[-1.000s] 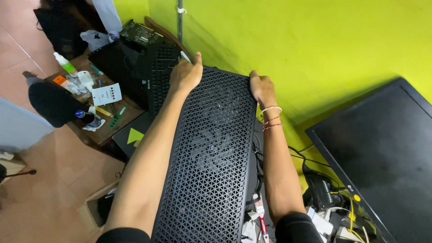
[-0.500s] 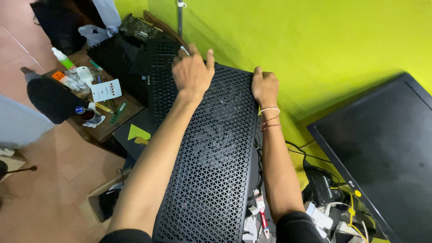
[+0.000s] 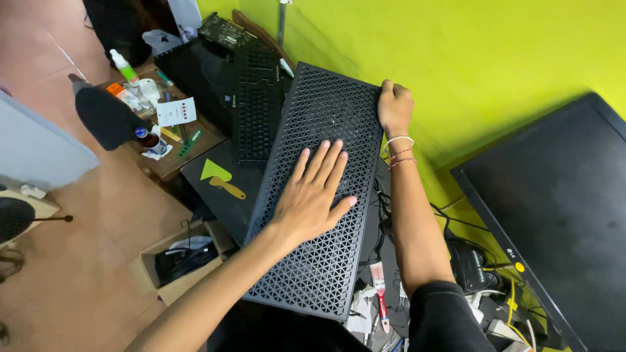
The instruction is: Repairing a desktop computer by inspecting the GPU, case panel, and managing internal wiring
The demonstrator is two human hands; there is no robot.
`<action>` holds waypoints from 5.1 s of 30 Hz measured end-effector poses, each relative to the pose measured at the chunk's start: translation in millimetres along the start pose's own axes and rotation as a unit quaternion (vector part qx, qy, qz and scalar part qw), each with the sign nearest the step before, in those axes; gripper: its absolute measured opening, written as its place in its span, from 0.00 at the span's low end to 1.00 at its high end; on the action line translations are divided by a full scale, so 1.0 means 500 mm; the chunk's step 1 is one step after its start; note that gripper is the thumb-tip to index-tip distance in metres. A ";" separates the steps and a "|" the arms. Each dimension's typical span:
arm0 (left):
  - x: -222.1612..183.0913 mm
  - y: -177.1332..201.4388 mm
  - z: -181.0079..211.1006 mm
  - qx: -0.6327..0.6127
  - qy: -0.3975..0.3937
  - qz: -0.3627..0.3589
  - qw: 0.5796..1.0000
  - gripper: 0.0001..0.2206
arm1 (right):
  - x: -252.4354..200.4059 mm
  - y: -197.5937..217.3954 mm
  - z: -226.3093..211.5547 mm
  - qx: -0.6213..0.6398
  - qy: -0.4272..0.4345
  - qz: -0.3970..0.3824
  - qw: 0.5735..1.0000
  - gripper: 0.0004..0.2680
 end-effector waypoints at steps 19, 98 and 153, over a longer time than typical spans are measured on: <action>-0.205 0.050 0.019 0.022 0.178 0.080 0.980 0.24 | -0.569 0.136 -0.159 -0.271 0.473 -0.184 0.818 0.20; -0.197 0.082 0.002 -0.095 0.238 0.100 0.961 0.35 | -0.605 0.186 -0.086 0.232 -0.049 -0.013 0.971 0.14; -0.143 0.192 -0.205 -0.263 0.515 -0.033 0.815 0.28 | -0.442 -0.317 0.465 0.241 -0.439 -0.254 0.828 0.22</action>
Point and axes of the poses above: each hand's wrist, its own x-axis towards the middle knuckle, its own y-axis out of the back of the hand, z = x × y, the point moved 2 cm from there along x, towards the middle knuckle, and after that the axes turned 9 degrees about -x, right-handed, at the moved point
